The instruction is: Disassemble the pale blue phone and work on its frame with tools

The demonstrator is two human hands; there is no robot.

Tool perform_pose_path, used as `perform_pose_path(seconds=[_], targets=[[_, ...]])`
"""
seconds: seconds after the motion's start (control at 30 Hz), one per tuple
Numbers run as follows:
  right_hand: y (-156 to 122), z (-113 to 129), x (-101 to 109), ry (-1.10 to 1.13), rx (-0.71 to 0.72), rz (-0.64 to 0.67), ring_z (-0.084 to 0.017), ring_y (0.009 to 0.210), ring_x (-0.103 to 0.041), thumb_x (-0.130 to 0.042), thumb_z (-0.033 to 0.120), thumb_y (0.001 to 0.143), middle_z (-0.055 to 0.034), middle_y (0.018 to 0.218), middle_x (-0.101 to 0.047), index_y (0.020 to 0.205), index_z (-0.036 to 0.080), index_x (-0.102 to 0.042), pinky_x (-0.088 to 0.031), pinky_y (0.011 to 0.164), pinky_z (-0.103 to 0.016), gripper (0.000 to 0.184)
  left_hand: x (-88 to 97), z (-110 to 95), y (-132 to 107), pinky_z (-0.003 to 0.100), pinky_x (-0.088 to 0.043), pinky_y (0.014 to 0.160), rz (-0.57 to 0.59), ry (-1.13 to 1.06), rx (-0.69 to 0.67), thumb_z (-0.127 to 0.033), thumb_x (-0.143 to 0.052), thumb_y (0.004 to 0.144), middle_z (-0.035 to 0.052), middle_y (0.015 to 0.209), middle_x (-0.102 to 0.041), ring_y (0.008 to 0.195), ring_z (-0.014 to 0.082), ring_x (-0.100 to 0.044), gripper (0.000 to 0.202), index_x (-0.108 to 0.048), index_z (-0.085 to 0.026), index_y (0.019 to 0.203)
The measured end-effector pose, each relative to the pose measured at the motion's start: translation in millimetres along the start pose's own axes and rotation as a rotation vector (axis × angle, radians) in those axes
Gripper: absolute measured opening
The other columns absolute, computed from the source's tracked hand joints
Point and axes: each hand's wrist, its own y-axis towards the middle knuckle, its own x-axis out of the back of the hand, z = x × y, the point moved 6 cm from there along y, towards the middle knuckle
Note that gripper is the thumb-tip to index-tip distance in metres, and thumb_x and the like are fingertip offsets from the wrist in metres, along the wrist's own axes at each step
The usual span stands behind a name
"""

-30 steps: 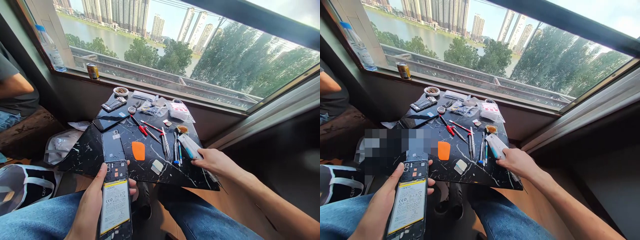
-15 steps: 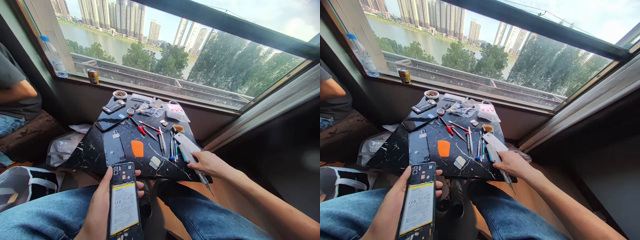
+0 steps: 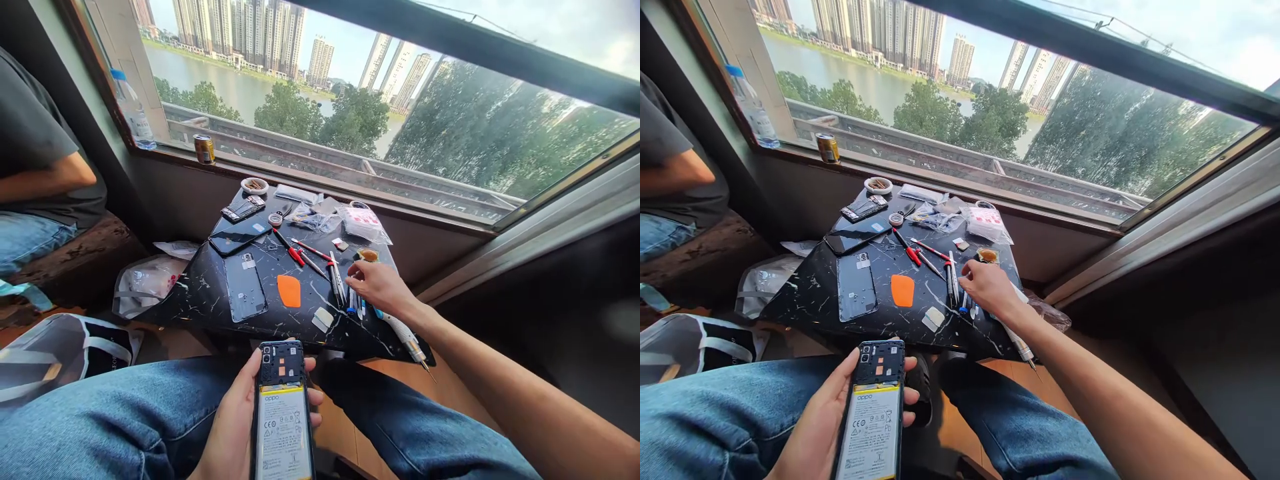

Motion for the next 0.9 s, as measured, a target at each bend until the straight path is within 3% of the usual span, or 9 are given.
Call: perform_pose_path(seconds=[0.27,0.47,0.63,0.73,0.9], targets=[[63.6,22.7,-7.1,-0.068,0.037,-0.063,-0.021,0.098,-0.069,-0.055,0.026,0.095,-0.0059,0.104,-0.077,0.102,0.021,-0.073,-0.046,0.075,-0.027,0.021,5.5,-2.4,5.6,0.031,-0.052,0.067,0.036,-0.047,-0.012,-0.065,-0.033,0.097,0.0204,0.087,-0.077,0.073,0.0266,-0.074,0.078,-0.064,-0.001,0.127],[93.5,42.3,-22.1,-0.183,0.078,0.023,-0.022,0.102,-0.067,-0.061,0.037,0.098,-0.0087,0.119,-0.067,0.119,0.017,-0.064,-0.056,0.089,-0.044,0.03,10.9,-0.2,8.3,0.032,-0.051,0.066,0.013,-0.04,-0.004,-0.07,-0.034,0.094,0.0203,0.088,-0.076,0.072,0.0276,-0.073,0.081,-0.067,-0.002,0.124],[103.0,47.5,-25.3,-0.244,0.081,0.077,-0.023,0.1,-0.068,-0.063,0.035,0.097,-0.0089,0.113,-0.069,0.115,0.016,-0.067,-0.056,0.086,-0.041,0.027,7.6,-1.3,2.6,0.031,-0.05,0.067,-0.002,-0.057,-0.026,-0.073,-0.036,0.091,0.0195,0.088,-0.075,0.073,0.027,-0.072,0.084,-0.068,-0.003,0.123],[101.2,45.6,-18.2,-0.259,0.081,0.07,-0.028,0.098,-0.069,-0.062,0.025,0.091,-0.013,0.105,-0.074,0.105,0.015,-0.073,-0.052,0.079,-0.036,0.021,3.1,0.9,0.6,0.032,-0.051,0.069,0.012,-0.086,0.009,-0.074,-0.033,0.091,0.0195,0.089,-0.075,0.074,0.0266,-0.072,0.086,-0.068,-0.002,0.123],[92.4,37.0,-3.0,-0.259,0.048,0.018,-0.032,0.096,-0.07,-0.056,0.02,0.082,-0.0179,0.103,-0.075,0.098,0.014,-0.077,-0.047,0.072,-0.033,0.026,-1.5,5.3,-1.9,0.031,-0.051,0.065,0.024,-0.082,0.059,-0.076,-0.031,0.09,0.0191,0.088,-0.074,0.072,0.0257,-0.071,0.088,-0.069,-0.003,0.123]])
